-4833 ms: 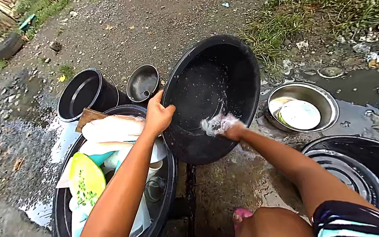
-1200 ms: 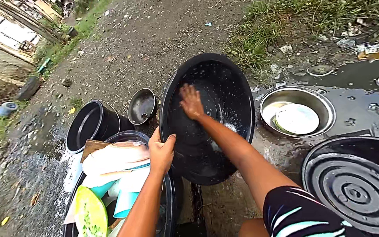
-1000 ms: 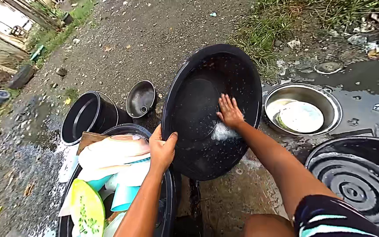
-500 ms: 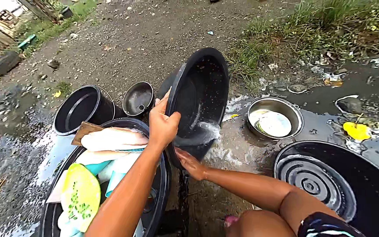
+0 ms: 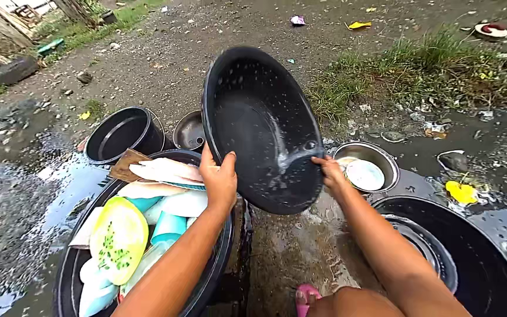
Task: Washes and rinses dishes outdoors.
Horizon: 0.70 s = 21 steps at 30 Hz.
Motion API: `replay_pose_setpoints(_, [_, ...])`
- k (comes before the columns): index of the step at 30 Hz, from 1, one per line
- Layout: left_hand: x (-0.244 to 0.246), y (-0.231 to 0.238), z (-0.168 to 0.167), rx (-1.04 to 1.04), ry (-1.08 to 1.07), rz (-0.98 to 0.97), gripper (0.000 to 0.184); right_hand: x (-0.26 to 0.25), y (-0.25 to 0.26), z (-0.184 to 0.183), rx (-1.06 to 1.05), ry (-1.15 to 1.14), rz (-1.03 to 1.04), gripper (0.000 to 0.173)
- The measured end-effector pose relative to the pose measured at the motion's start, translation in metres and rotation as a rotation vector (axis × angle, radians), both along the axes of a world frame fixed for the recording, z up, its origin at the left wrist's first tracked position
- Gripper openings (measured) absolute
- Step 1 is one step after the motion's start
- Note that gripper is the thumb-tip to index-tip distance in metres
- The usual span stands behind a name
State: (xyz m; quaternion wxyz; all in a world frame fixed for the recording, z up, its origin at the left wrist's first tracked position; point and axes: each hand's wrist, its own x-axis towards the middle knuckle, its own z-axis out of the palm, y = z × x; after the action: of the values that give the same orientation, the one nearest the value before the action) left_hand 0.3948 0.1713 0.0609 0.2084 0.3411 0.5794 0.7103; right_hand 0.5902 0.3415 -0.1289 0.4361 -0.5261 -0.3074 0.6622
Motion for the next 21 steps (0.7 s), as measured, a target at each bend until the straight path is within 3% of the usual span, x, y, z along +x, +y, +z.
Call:
replay_pose_setpoints(4, [-0.019, -0.033, -0.034, -0.385, -0.066, -0.165, 0.050, 0.072, -0.010, 0.025, 0.064, -0.311, -0.018, 0.046])
replay_pose_setpoints(7, [-0.042, -0.054, -0.026, -0.622, 0.043, -0.331, 0.074, 0.106, -0.034, 0.029, 0.062, -0.486, -0.015, 0.052])
replay_pose_setpoints(11, [-0.091, -0.078, -0.008, -0.583, 0.317, -0.306, 0.081, 0.135, -0.065, 0.026, 0.049, -0.638, 0.039, 0.053])
replay_pose_setpoints(14, [-0.138, -0.098, 0.002, -0.545, 0.373, -0.283, 0.077, 0.142, -0.084, 0.018, 0.037, -0.691, 0.074, 0.045])
replay_pose_setpoints(17, [-0.167, -0.126, 0.003, -0.522, 0.490, -0.342, 0.062, 0.152, -0.091, 0.013, 0.020, -0.723, 0.080, 0.044])
replay_pose_setpoints(21, [-0.166, -0.163, -0.016, -0.608, 0.723, -0.533, 0.042, 0.160, -0.090, 0.021, 0.001, -0.776, 0.094, 0.046])
